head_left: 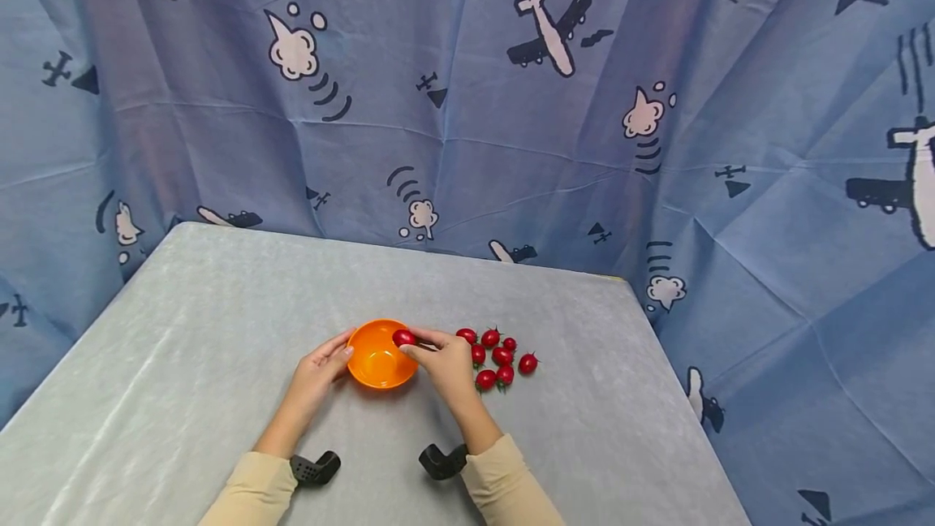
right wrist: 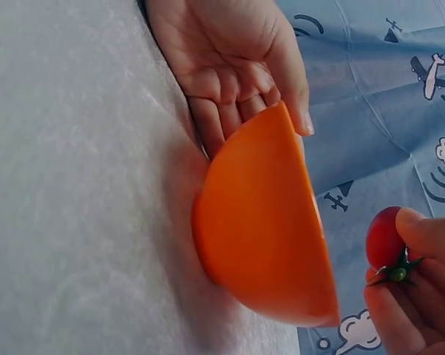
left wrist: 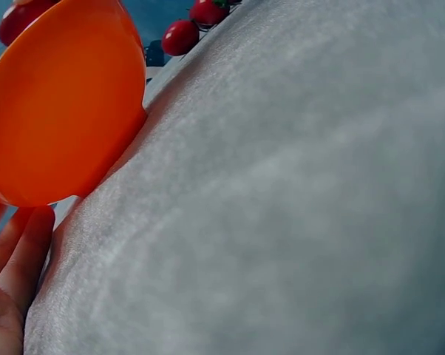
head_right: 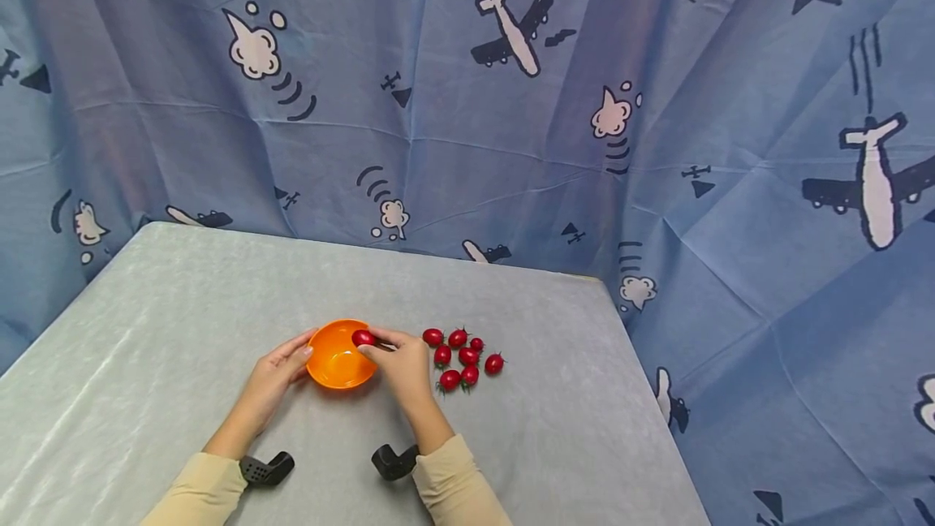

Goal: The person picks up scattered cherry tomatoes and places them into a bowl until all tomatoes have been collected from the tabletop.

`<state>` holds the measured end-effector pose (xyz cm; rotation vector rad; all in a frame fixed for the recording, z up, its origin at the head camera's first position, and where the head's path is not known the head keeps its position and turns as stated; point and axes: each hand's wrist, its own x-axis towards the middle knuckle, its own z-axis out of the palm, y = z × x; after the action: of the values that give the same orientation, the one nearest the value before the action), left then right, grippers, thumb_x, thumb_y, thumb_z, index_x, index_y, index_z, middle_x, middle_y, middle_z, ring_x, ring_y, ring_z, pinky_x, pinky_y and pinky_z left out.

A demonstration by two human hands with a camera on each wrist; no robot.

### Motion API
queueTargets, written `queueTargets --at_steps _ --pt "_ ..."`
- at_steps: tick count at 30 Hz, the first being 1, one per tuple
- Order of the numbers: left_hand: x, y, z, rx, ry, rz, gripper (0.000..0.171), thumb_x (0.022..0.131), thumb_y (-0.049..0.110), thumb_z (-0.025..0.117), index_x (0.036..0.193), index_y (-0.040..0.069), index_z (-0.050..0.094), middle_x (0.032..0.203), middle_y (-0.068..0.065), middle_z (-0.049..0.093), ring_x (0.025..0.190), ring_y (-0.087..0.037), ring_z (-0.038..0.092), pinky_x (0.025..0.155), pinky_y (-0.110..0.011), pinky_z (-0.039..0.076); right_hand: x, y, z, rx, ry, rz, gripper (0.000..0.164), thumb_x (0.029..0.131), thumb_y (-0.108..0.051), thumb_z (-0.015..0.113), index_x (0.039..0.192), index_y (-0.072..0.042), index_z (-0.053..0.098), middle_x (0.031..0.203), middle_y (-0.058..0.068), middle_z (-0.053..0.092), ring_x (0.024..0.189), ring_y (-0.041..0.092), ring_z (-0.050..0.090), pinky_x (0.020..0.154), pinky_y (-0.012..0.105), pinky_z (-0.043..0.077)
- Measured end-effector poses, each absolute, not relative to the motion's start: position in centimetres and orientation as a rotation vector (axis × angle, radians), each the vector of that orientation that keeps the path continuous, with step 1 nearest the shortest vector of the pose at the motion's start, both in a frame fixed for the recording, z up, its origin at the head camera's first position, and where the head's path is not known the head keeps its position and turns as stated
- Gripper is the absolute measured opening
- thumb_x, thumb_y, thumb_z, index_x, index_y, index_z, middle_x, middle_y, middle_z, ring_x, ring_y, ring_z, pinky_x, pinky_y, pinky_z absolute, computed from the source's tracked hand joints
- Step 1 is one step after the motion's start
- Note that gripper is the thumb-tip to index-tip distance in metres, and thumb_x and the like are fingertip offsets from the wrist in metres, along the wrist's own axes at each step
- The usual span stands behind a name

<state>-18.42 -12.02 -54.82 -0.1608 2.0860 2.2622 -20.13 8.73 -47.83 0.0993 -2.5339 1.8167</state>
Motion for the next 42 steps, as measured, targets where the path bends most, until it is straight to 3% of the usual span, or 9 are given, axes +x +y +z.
queueTargets --at_steps 11,26,34,42 --pt "-18.5 -12.1 -54.8 -0.182 2.081 2.243 0.050 0.101 0.026 0.058 0.146 0.005 0.049 0.148 -0.015 0.051 0.102 0.016 0.059 0.087 -0.011 0.050 -20.4 7.4 -48.2 0.102 -2.571 1.790 0.028 0.080 -0.018 0.084 0.106 -0.008 0.079 0.112 0.013 0.075 0.102 0.023 0.070 0.083 0.028 0.059" --pt "-18.5 -12.0 -54.6 -0.192 2.101 2.222 0.049 0.101 0.026 0.058 0.146 0.006 0.050 0.148 -0.013 0.052 0.102 0.017 0.058 0.087 -0.010 0.050 -20.7 6.3 -48.6 0.159 -2.561 1.791 0.027 0.079 -0.013 0.084 0.104 -0.005 0.079 0.109 0.017 0.075 0.102 0.026 0.071 0.085 0.030 0.059" --pt "-18.4 -11.9 -54.3 -0.165 2.074 2.262 0.049 0.102 0.023 0.057 0.146 0.003 0.048 0.147 -0.016 0.051 0.103 0.016 0.058 0.087 -0.011 0.050 -21.0 5.9 -48.9 0.188 -2.624 1.682 0.027 0.079 -0.019 0.085 0.103 -0.008 0.080 0.107 0.011 0.077 0.108 0.025 0.069 0.088 0.032 0.059" --pt "-18.3 -11.8 -54.4 -0.156 2.043 2.306 0.048 0.102 0.017 0.056 0.146 0.001 0.048 0.148 -0.018 0.049 0.103 0.016 0.059 0.087 -0.011 0.050 -21.2 5.5 -48.9 0.215 -2.664 1.614 0.028 0.078 -0.019 0.085 0.103 -0.008 0.080 0.108 0.013 0.076 0.104 0.027 0.070 0.086 0.035 0.059"
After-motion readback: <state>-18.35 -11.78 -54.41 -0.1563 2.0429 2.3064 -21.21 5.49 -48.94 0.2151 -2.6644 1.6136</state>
